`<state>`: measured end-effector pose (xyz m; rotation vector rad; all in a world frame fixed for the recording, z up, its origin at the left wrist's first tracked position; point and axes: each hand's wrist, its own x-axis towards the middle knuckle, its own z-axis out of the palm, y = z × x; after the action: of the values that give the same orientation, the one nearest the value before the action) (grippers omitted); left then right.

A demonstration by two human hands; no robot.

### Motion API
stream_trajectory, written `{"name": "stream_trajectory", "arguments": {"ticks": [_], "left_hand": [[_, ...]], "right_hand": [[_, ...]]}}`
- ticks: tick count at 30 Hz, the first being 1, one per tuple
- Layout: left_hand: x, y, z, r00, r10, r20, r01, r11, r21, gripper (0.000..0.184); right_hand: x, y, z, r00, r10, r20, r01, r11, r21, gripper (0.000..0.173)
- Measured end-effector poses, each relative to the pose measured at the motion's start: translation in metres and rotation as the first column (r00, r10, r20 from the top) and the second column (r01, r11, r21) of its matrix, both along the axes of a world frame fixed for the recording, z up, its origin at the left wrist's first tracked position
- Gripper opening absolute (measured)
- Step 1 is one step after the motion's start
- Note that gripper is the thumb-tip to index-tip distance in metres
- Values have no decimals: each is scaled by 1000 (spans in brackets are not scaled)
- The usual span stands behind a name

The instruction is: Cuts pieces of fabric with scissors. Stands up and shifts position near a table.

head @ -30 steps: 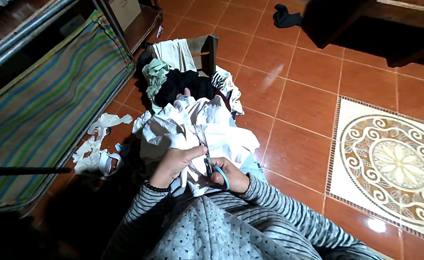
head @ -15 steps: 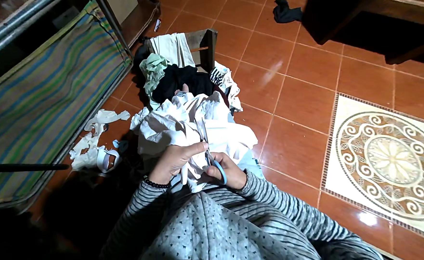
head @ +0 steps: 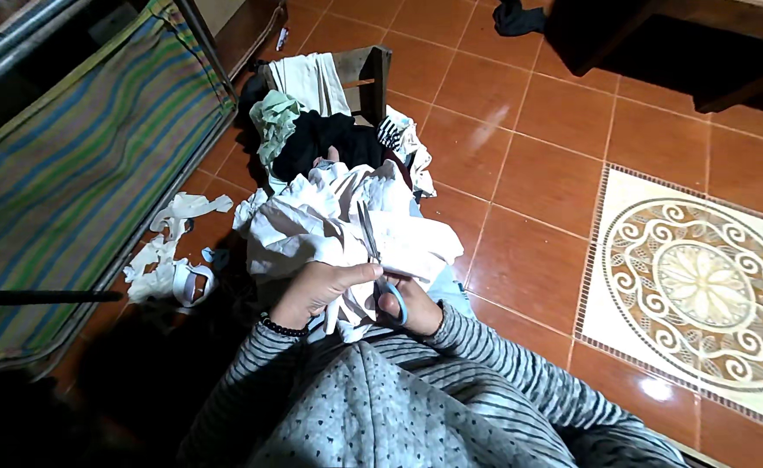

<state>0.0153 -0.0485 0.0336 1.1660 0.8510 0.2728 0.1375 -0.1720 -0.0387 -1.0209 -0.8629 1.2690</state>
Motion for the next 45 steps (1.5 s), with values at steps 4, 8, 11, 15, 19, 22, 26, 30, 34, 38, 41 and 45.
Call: {"name": "stream_trajectory", "arguments": {"ticks": [4,8,11,15,19,22,26,30,34,38,41,45], "left_hand": [[-5,4,-5,987,5,160,-8,1000,17,18],[-35,30,-28,935,-304,186,285,951,119,30],[-64,34,-40,948,-304,-98,312,946,83,39],[-83,26,-56,962,-32,-270,65,991,115,40],[-85,22,-45,977,213,-11,-211,975,63,22],[-78,27,-17,957,289,25,-290,947,140,20],[-70,41,37,946,299,123,-313,942,117,27],[-69,55,62,902,237,361,-278,958,65,31],[-61,66,93,905,259,337,-342,914,217,19],[-56,79,110,931,239,274,-304,926,225,21],[-46,97,125,962,183,204,-235,933,271,27],[-34,155,149,924,373,80,-374,845,382,31]], "right_hand": [[9,3,-8,985,163,-48,-154,976,156,41],[32,-4,-11,960,263,-93,-234,942,242,48],[61,-19,-8,968,250,20,-250,953,172,44],[80,-27,-9,889,113,443,-37,984,-177,51],[71,-13,-7,813,-55,579,146,983,-112,55],[52,13,-2,769,-119,628,124,992,36,66],[19,65,12,751,-152,643,90,988,128,69],[-7,115,34,833,-233,501,150,968,202,71],[-24,135,59,892,-400,209,311,881,357,61],[-15,161,76,871,-388,301,276,894,353,49],[10,200,91,850,-370,374,256,912,319,23],[81,252,131,808,-427,406,378,904,199,18]]}}
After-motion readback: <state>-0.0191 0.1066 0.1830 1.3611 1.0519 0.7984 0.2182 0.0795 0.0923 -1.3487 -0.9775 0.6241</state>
